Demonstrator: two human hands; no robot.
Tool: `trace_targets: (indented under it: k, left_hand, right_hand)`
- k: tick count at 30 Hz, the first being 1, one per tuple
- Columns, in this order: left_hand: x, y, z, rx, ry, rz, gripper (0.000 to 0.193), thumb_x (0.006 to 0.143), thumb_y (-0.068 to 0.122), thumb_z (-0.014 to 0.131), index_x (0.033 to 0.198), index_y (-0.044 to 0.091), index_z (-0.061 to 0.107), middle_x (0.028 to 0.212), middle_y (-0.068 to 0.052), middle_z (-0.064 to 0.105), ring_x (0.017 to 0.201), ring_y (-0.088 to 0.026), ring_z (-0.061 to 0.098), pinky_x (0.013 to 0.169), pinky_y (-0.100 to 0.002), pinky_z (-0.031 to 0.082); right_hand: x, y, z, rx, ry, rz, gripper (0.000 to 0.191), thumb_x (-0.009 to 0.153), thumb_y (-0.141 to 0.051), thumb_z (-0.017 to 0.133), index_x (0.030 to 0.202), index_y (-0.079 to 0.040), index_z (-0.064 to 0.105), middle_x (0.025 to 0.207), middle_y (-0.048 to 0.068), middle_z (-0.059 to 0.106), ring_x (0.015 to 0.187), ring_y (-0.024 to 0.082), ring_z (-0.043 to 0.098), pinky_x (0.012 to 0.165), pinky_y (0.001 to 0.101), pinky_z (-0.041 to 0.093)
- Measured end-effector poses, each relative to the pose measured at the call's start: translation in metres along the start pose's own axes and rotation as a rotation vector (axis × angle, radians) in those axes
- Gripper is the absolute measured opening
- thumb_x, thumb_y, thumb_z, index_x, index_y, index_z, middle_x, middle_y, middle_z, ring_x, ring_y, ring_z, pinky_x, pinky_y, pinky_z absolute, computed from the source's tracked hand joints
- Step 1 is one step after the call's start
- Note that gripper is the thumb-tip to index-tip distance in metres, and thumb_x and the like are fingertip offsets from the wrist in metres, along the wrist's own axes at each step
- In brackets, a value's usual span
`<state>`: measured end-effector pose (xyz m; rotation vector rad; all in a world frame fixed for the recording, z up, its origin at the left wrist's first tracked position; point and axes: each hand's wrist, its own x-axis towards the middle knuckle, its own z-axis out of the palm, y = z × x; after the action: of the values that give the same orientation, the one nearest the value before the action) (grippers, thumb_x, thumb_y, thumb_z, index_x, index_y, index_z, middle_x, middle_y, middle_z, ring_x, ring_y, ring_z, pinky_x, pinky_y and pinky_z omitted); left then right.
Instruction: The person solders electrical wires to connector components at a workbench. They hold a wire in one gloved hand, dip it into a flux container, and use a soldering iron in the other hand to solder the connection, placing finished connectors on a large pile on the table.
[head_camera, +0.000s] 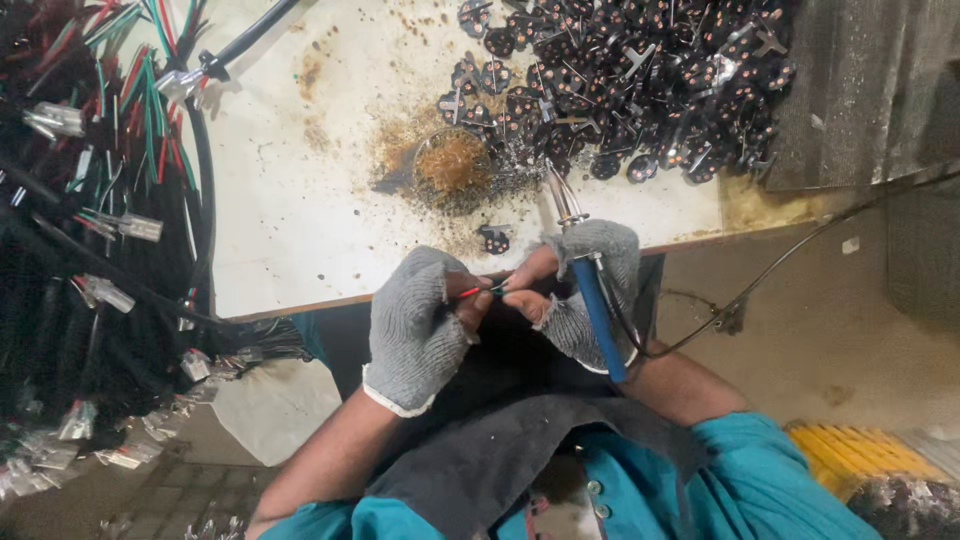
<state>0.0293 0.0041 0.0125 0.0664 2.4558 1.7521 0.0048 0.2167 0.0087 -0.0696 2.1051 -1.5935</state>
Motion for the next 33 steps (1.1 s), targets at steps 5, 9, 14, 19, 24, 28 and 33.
trace_targets:
  k: [5,9,14,19,24,28,33]
  left_hand:
    - [0.005,-0.002,-0.001,0.069,-0.084,0.012,0.012,0.082,0.014,0.080,0.089,0.008,0.072,0.078,-0.011,0.058,0.076,-0.031,0.061,0.065,-0.043,0.047]
    - [0.004,-0.004,-0.003,0.092,-0.148,-0.054,0.021,0.082,0.018,0.081,0.081,0.006,0.064,0.078,-0.012,0.056,0.075,-0.033,0.060,0.064,-0.044,0.046]
    - [0.003,-0.010,-0.001,0.085,-0.190,-0.062,0.028,0.082,0.021,0.082,0.081,0.005,0.059,0.079,-0.014,0.053,0.074,-0.036,0.057,0.064,-0.045,0.045]
    - [0.002,-0.015,0.000,0.060,-0.180,0.006,0.024,0.082,0.019,0.080,0.087,0.005,0.061,0.082,-0.015,0.054,0.078,-0.037,0.058,0.067,-0.045,0.046]
    - [0.002,-0.018,-0.002,0.080,-0.185,0.008,0.024,0.081,0.017,0.080,0.090,0.005,0.062,0.084,-0.015,0.056,0.080,-0.037,0.060,0.067,-0.045,0.047]
    - [0.002,-0.021,0.001,0.115,-0.190,0.035,0.020,0.080,0.016,0.081,0.089,0.008,0.065,0.083,-0.013,0.057,0.078,-0.035,0.061,0.066,-0.045,0.048]
    - [-0.001,-0.023,0.005,0.113,-0.127,0.096,0.020,0.080,0.015,0.080,0.091,0.009,0.065,0.085,-0.013,0.058,0.079,-0.036,0.061,0.066,-0.045,0.047]
  right_hand:
    - [0.009,-0.006,-0.006,-0.083,0.059,-0.241,0.017,0.087,-0.021,0.083,0.084,-0.007,0.074,0.080,0.003,0.072,0.077,0.013,0.070,0.072,0.0281,0.054]
    - [0.018,-0.007,-0.014,-0.128,-0.020,-0.343,0.020,0.083,-0.025,0.085,0.083,-0.008,0.074,0.079,0.005,0.071,0.076,0.018,0.068,0.073,0.0311,0.050]
    - [0.023,-0.004,-0.015,0.053,-0.101,-0.263,0.024,0.082,-0.030,0.084,0.082,-0.009,0.073,0.077,0.004,0.071,0.072,0.016,0.070,0.068,0.0289,0.053]
    - [0.023,-0.006,-0.015,0.002,-0.093,-0.299,0.023,0.082,-0.031,0.085,0.082,-0.010,0.074,0.079,0.003,0.073,0.073,0.017,0.071,0.070,0.0298,0.054]
    - [0.023,-0.009,-0.021,-0.114,-0.066,-0.391,0.028,0.078,-0.029,0.086,0.092,-0.007,0.079,0.085,0.005,0.075,0.075,0.020,0.069,0.073,0.0328,0.050]
    - [0.022,-0.008,-0.021,0.038,-0.110,-0.318,0.022,0.084,-0.027,0.085,0.090,-0.007,0.077,0.084,0.004,0.074,0.078,0.018,0.071,0.073,0.0298,0.054]
    - [0.010,-0.010,-0.010,0.127,-0.017,-0.036,0.023,0.083,-0.025,0.088,0.086,-0.005,0.076,0.074,0.005,0.074,0.066,0.015,0.070,0.062,0.0262,0.055]
